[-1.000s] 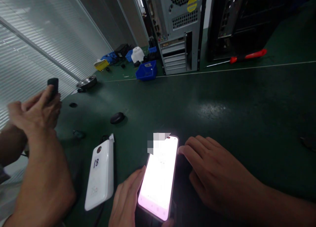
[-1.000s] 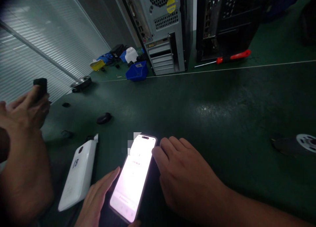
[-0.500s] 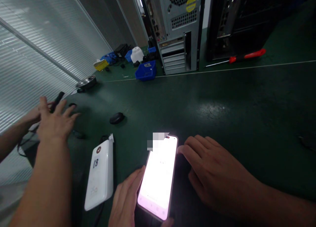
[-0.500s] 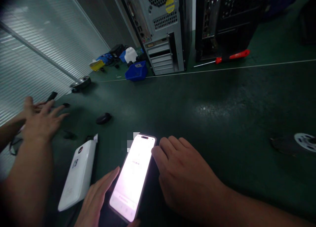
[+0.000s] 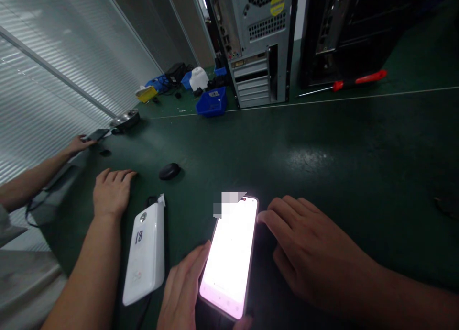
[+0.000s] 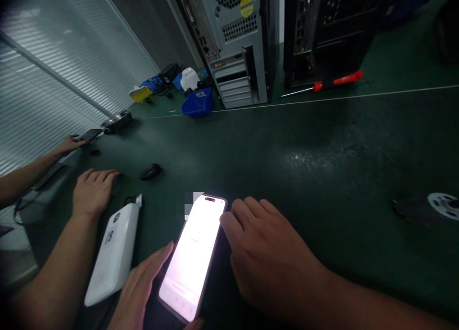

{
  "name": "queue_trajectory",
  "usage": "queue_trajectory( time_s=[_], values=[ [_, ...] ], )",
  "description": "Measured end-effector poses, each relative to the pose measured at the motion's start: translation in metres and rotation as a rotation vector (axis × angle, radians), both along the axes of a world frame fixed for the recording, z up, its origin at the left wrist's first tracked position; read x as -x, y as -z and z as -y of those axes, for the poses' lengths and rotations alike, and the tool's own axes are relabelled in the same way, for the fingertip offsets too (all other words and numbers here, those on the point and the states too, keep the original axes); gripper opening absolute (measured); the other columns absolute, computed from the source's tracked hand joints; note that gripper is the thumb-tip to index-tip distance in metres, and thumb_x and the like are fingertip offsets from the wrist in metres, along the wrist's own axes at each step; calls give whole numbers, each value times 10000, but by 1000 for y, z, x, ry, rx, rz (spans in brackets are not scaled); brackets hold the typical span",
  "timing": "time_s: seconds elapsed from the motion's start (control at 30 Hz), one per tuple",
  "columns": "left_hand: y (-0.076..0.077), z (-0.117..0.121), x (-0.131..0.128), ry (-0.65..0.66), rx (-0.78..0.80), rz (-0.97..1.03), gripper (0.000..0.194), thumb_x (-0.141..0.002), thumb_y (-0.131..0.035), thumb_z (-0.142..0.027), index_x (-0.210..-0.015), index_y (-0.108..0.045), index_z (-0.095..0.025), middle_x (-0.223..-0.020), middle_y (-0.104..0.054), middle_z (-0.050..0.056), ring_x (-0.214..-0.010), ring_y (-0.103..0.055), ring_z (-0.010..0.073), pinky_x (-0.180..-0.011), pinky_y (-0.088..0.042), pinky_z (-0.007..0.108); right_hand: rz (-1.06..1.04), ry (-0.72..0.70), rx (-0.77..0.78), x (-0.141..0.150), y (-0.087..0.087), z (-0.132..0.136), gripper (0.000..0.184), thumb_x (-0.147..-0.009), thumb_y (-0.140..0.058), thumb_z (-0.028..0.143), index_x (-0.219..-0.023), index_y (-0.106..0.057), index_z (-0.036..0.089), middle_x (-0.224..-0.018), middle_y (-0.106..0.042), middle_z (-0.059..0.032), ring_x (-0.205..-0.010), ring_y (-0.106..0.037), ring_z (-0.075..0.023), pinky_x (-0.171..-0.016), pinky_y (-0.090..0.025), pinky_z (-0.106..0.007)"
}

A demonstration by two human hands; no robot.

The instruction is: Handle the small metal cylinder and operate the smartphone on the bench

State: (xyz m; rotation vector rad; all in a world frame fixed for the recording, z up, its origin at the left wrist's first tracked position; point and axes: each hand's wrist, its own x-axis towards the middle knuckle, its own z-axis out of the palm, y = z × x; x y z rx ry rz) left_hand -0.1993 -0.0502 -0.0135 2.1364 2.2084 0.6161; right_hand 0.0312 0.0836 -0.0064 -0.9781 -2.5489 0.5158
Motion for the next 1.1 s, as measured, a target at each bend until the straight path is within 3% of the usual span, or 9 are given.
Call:
queue_trajectory(
  time_s=[0.23,0.4,0.7,0.87,1.1],
  values=[
    [-3,-1,10,81,45,-26,827,-679,-733,-582,-1427,-425,-411,-1239,-633,19,-1074,-652,348,-758,-600,508,3,7,-34,1,0,-2,211,-783,-564,177,-991,-600,188,-912,-569,-39,-773,-425,-171,-695,-282,-336],
    [-11,1,-5,80,53,-45,879,-706,-762,-449,-1461,-362,-245,-1327,-575,141,-1153,-600,360,-882,-560,538,29,12,-78,2,-3,-3,218,-801,-550,191,-1013,-596,169,-938,-572,-57,-796,-436,-181,-708,-292,-336],
    [-16,5,-19,-86,12,125,772,-772,-714,-469,-1430,-421,-193,-1327,-566,148,-1216,-560,338,-1006,-472,569,126,47,-242,-12,-26,14,237,-824,-552,181,-1054,-602,151,-967,-588,-77,-841,-467,-191,-706,-297,-326],
    [-18,7,-18,-123,29,210,755,-796,-683,-480,-1438,-424,-181,-1344,-560,145,-1256,-530,331,-1065,-414,568,151,136,-278,-46,-37,43,246,-813,-571,166,-1055,-615,149,-942,-583,-69,-807,-468,-180,-688,-305,-318],
    [-25,10,-19,-104,43,205,734,-803,-658,-512,-1416,-458,-161,-1307,-563,169,-1201,-555,360,-980,-467,587,220,354,-273,-129,-25,73,323,-830,-538,115,-1137,-634,125,-1013,-600,-106,-874,-526,-223,-771,-395,-365]
  ],
)
